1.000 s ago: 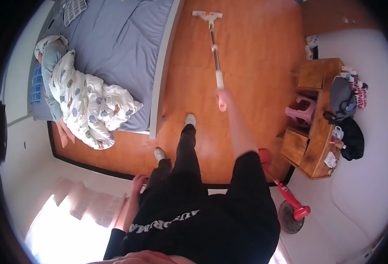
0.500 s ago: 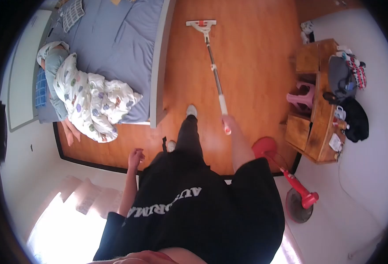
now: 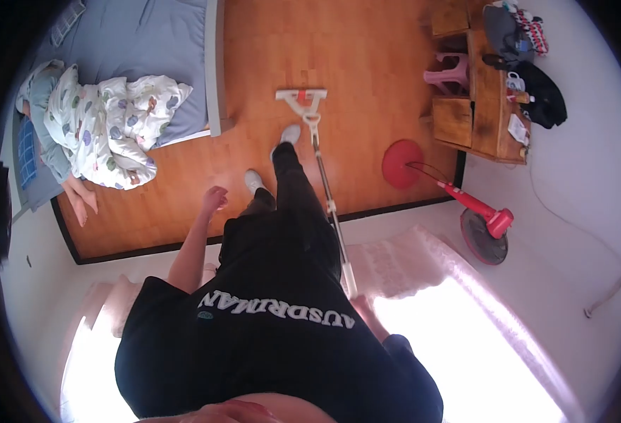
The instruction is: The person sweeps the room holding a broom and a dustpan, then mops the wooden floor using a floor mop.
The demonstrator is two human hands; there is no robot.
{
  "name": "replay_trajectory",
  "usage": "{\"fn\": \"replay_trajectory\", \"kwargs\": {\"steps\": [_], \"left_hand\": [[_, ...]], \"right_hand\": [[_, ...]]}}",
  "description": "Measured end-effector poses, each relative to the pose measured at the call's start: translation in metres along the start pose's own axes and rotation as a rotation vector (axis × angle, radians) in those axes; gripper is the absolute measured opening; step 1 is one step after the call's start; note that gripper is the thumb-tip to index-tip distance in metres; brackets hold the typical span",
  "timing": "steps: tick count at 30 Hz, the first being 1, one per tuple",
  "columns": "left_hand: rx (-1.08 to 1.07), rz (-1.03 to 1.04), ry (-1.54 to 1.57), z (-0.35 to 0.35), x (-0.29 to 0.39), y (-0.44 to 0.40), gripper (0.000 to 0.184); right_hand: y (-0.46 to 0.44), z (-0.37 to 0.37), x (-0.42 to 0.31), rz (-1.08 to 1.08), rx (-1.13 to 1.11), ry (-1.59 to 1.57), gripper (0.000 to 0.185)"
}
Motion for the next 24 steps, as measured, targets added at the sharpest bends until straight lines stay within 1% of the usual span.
{"fn": "replay_trajectory", "kwargs": {"steps": [1, 2, 3, 5, 7, 9, 11, 12, 13, 14, 15, 17, 19, 20, 21, 22, 23, 24], "left_hand": [[-0.009, 0.005, 0.006, -0.003, -0.014, -0.005, 0.013], [0.014, -0.042, 0.025, -0.011, -0.034, -0.006, 0.012], [0.040, -0.086, 0.044, -0.017, -0.052, -0.006, 0.011], [0.055, -0.100, 0.090, -0.023, -0.076, -0.006, 0.012], [0.086, -0.098, 0.151, -0.019, -0.089, 0.003, 0.012], [0.128, -0.142, 0.362, -0.012, -0.099, 0.015, 0.013], [0.139, -0.136, 0.425, -0.002, -0.101, 0.021, 0.011], [0.141, -0.131, 0.421, 0.000, -0.096, 0.027, 0.011], [0.124, -0.160, 0.205, 0.004, -0.090, 0.036, 0.010], [0.104, -0.185, -0.007, 0.013, -0.079, 0.040, 0.009], [0.108, -0.181, 0.004, 0.021, -0.075, 0.040, 0.009], [0.194, -0.119, 0.262, 0.021, -0.066, 0.037, 0.009], [0.201, -0.142, 0.219, 0.028, -0.046, 0.032, 0.009], [0.198, -0.169, 0.166, 0.030, -0.036, 0.030, 0.010], [0.213, -0.165, 0.168, 0.027, -0.028, 0.018, 0.010], [0.201, -0.103, 0.287, 0.026, -0.026, 0.001, 0.011], [0.193, -0.053, 0.405, 0.030, -0.023, -0.005, 0.011], [0.216, -0.070, 0.409, 0.046, -0.007, 0.004, 0.011]], "right_hand": [[0.016, 0.002, 0.024, 0.030, 0.012, -0.005, 0.020], [0.032, 0.005, 0.046, 0.056, 0.020, -0.012, 0.020], [0.042, 0.008, 0.064, 0.077, 0.024, -0.019, 0.020], [0.056, 0.012, 0.091, 0.104, 0.034, -0.032, 0.021], [0.059, 0.010, 0.106, 0.112, 0.044, -0.037, 0.021], [0.054, 0.004, 0.110, 0.110, 0.054, -0.047, 0.021], [0.043, 0.000, 0.106, 0.109, 0.055, -0.070, 0.021], [0.038, -0.005, 0.100, 0.106, 0.055, -0.075, 0.021], [0.032, -0.013, 0.094, 0.101, 0.055, -0.072, 0.021], [0.023, -0.021, 0.083, 0.092, 0.053, -0.070, 0.021], [0.015, -0.031, 0.069, 0.081, 0.052, -0.069, 0.021], [-0.009, -0.053, 0.033, 0.053, 0.043, -0.064, 0.021], [-0.039, -0.074, -0.017, 0.017, 0.026, -0.051, 0.021], [-0.061, -0.084, -0.052, -0.008, 0.006, -0.035, 0.021], [-0.085, -0.091, -0.106, -0.037, -0.047, -0.008, 0.021], [-0.098, -0.092, -0.172, -0.041, -0.166, 0.094, 0.021], [-0.123, -0.096, -0.221, -0.087, -0.211, 0.006, 0.022], [-0.154, -0.099, -0.261, -0.123, -0.259, -0.082, 0.023]]}}
Point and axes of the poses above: each hand's wrist, its own y-axis away from the middle knuckle, its own z-axis out of the palm, x = y × z, the point moved 10 cm from there along -y, towards the middle knuckle, and after that the axes turned 9 degrees about -x, right-handed, at the moved point
